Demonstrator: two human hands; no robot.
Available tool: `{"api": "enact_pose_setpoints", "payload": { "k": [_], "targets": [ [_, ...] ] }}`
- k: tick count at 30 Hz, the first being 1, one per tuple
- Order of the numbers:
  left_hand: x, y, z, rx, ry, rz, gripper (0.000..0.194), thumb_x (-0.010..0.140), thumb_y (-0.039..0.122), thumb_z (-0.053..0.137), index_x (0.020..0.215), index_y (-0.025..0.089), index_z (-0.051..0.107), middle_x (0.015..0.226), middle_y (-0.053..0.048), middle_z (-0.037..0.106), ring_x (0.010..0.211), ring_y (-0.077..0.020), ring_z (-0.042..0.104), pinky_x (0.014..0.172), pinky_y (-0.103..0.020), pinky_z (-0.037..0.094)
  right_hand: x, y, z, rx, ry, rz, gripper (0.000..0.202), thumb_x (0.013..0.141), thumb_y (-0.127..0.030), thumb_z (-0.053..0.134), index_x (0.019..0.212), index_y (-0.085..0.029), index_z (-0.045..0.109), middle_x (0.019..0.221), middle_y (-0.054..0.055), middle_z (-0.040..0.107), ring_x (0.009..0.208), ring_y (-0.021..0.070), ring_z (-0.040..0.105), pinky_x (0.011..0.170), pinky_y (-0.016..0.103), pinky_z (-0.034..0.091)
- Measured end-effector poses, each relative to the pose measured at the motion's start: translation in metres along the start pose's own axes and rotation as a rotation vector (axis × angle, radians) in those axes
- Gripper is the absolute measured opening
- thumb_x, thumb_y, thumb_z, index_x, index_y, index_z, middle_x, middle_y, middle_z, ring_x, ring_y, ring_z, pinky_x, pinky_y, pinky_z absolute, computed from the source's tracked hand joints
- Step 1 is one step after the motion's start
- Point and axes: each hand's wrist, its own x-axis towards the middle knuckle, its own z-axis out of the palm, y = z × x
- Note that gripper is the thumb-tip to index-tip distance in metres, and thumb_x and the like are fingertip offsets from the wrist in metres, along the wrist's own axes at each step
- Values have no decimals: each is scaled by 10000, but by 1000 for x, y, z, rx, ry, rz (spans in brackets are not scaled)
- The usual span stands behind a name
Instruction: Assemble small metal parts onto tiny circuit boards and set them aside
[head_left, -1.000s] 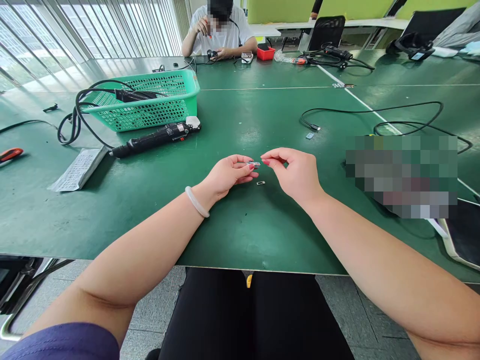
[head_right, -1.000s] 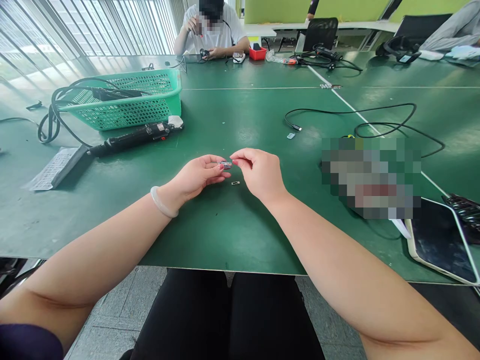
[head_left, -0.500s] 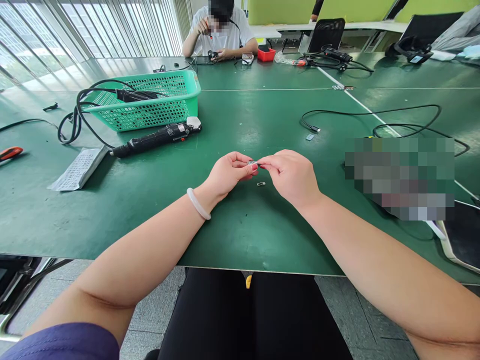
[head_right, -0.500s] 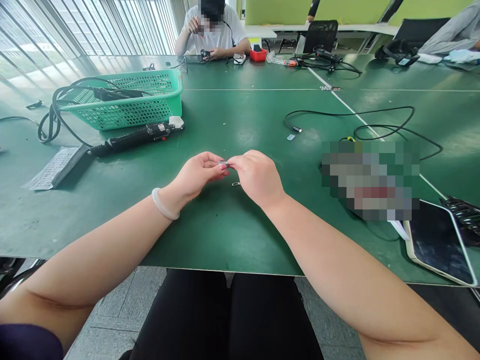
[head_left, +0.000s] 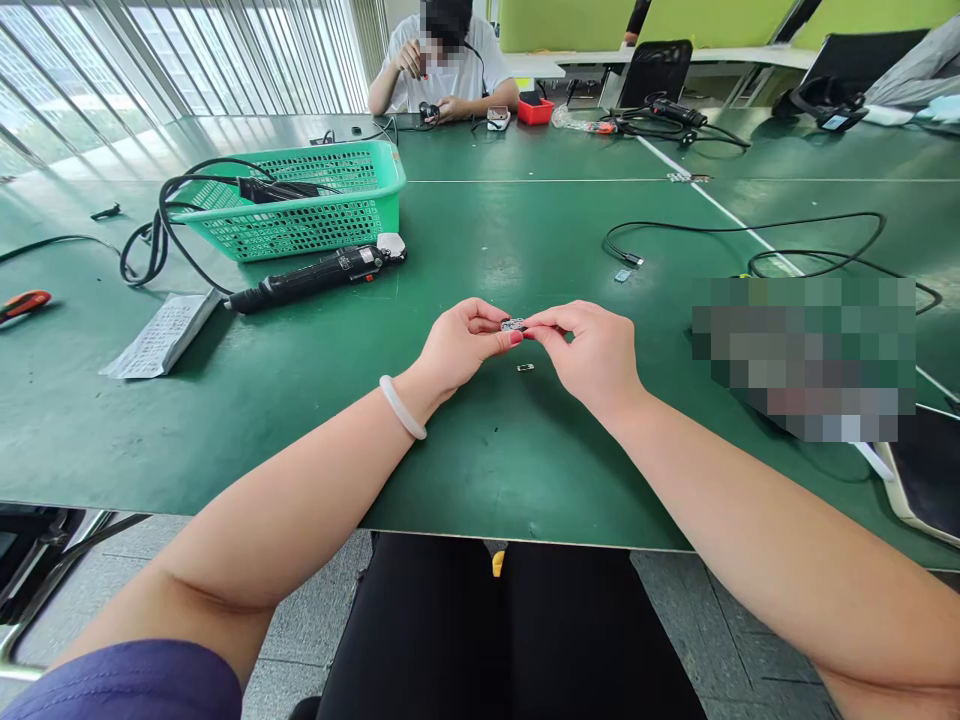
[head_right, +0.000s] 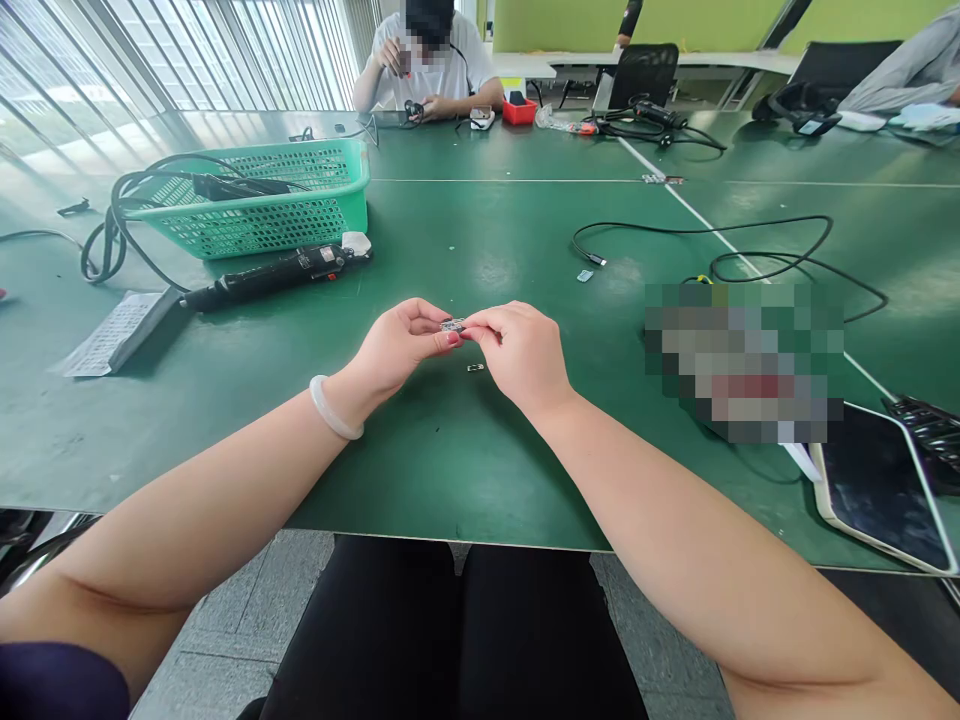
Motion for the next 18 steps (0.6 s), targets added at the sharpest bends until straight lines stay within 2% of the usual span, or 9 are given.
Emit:
{"api": "enact_pose_setpoints", "payload": {
  "k": [3,6,12,18],
  "targets": [
    [1,-1,-1,-29,-23,-26,343,636,206,860,795,137,564,723,-9,712,733,-114,685,849,-343,533,0,3,0,118,4,85,101,819,-226,667,798,-253,762,817,11,763,779,200,686,746,363,537],
    [3,-1,-3,-43,-42,-46,357,628,230,870,785,137,564,711,-9,709,725,-114,684,834,-338,534,1,6,1,194,2,91,77,803,-237,685,784,-248,758,812,12,760,796,202,688,767,364,539],
    [3,0,-3,-62,-77,-46,386,589,224,891,776,133,566,710,-9,715,701,-112,684,816,-329,541,1,7,0,143,9,33,101,831,-233,658,783,-247,746,809,12,754,782,190,674,751,349,526],
    [1,0,-3,-84,-81,-34,385,596,224,887,803,133,576,745,-19,730,737,-121,691,845,-338,527,3,7,-2,41,26,-119,124,841,-227,662,757,-253,749,775,6,754,732,182,654,698,333,513]
  ]
}}
